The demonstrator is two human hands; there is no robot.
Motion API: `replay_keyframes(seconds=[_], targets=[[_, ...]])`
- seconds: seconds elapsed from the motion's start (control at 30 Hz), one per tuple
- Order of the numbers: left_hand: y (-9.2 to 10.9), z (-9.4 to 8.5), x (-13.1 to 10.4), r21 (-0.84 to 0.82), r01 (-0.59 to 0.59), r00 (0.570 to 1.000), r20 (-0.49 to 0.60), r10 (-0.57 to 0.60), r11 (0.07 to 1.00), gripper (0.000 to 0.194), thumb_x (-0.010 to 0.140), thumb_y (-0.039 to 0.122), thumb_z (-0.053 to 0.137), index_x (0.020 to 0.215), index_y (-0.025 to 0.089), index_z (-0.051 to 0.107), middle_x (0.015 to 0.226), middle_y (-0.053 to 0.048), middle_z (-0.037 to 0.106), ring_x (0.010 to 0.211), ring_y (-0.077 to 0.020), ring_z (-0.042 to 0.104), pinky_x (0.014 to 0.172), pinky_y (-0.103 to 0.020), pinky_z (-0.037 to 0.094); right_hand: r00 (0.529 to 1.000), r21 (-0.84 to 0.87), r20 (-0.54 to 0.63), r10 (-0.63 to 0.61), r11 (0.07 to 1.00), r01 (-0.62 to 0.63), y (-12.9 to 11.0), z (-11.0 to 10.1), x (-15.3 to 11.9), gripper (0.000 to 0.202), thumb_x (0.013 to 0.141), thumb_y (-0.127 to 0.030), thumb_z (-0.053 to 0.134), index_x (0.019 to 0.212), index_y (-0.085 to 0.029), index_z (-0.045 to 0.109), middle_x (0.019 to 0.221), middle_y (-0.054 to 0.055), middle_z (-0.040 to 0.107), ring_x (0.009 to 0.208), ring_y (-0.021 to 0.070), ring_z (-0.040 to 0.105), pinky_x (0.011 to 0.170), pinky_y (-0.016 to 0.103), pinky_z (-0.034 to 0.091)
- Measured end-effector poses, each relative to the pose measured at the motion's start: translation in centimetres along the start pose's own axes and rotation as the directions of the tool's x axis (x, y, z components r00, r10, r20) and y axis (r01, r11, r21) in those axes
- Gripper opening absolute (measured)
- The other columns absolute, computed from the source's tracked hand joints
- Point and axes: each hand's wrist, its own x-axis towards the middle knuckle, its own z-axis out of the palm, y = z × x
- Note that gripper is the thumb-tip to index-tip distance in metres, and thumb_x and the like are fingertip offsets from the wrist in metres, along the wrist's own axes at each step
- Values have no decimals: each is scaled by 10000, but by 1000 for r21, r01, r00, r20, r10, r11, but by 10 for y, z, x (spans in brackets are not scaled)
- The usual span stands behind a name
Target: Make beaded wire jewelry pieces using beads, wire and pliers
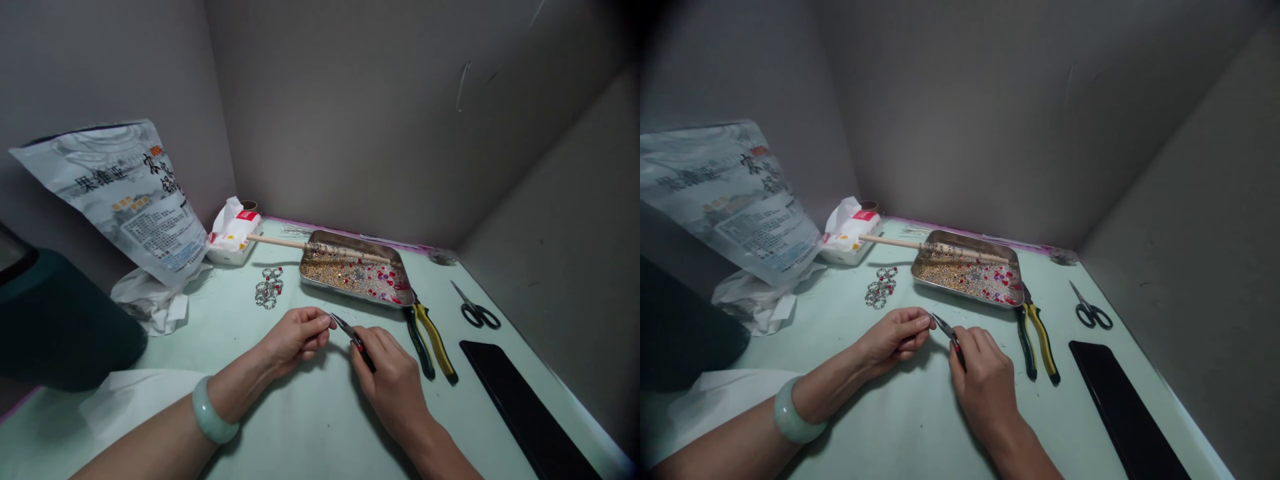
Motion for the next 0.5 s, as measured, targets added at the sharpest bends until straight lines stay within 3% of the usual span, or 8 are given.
replay_keyframes(seconds=[0.27,0.5], targets=[[8,-5,-1,284,-46,999,31,39,958,260,786,376,621,815,118,609,522,44,507,375,-17,251,376,-199,127,983,208,175,58,974,-95,6,-14,4,167,904,-205,452,986,-173,594,784,45,570,722,176,534,640,289,403],[13,-11,-4,402,-74,986,164,8,913,215,811,334,578,832,129,635,534,40,516,408,-35,298,411,-203,187,911,402,403,89,877,-263,8,-38,13,161,887,-234,488,943,-179,629,847,40,618,756,155,569,670,275,429]])
